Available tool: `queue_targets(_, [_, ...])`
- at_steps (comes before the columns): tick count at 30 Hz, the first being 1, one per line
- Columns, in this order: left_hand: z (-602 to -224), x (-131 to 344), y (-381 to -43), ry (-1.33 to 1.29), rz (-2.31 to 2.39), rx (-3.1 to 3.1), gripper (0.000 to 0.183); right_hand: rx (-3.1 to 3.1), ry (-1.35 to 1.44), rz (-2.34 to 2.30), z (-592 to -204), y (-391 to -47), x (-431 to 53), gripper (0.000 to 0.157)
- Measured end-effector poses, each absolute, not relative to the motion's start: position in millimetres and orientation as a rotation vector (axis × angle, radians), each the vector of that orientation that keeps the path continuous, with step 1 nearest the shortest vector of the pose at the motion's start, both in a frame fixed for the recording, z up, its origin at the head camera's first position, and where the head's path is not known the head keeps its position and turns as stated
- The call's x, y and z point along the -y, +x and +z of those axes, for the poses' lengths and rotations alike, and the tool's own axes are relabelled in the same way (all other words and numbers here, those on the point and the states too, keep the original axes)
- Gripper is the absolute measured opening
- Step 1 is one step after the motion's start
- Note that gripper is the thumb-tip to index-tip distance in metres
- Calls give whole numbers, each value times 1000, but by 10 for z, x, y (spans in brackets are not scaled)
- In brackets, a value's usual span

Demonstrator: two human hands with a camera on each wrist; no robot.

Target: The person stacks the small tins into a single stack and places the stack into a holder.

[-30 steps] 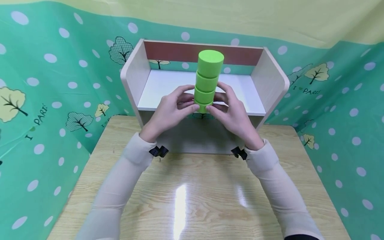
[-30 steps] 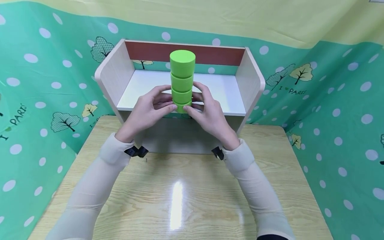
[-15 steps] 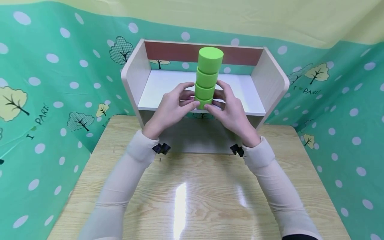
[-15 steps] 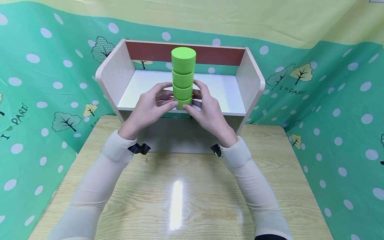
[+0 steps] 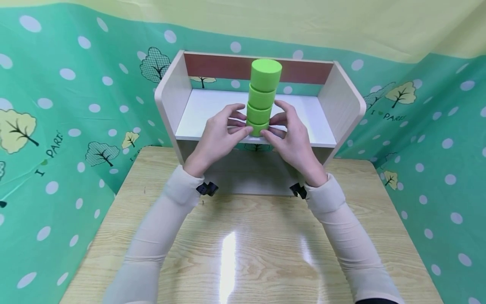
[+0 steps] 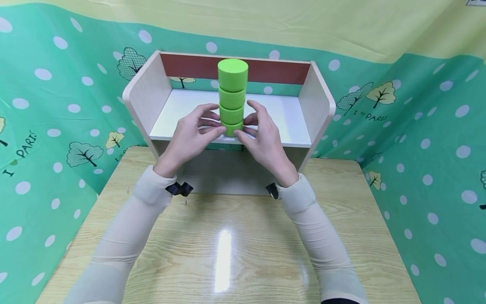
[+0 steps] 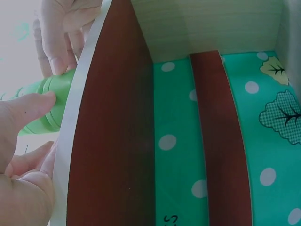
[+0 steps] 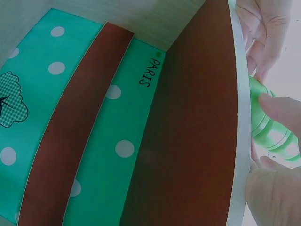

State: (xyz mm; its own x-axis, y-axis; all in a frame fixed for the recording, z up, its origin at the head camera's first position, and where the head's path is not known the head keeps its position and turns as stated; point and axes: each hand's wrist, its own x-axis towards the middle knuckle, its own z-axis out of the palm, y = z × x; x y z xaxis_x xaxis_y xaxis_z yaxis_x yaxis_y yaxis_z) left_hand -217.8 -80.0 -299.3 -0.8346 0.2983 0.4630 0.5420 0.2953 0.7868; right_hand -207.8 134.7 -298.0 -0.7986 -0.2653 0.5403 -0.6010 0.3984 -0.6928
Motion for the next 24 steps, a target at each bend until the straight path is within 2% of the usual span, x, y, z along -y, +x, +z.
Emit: queue_targets(24, [-3000, 838, -2180, -762, -1586, 2369, 65, 2376, 788, 1429, -3021, -2065, -1347, 71])
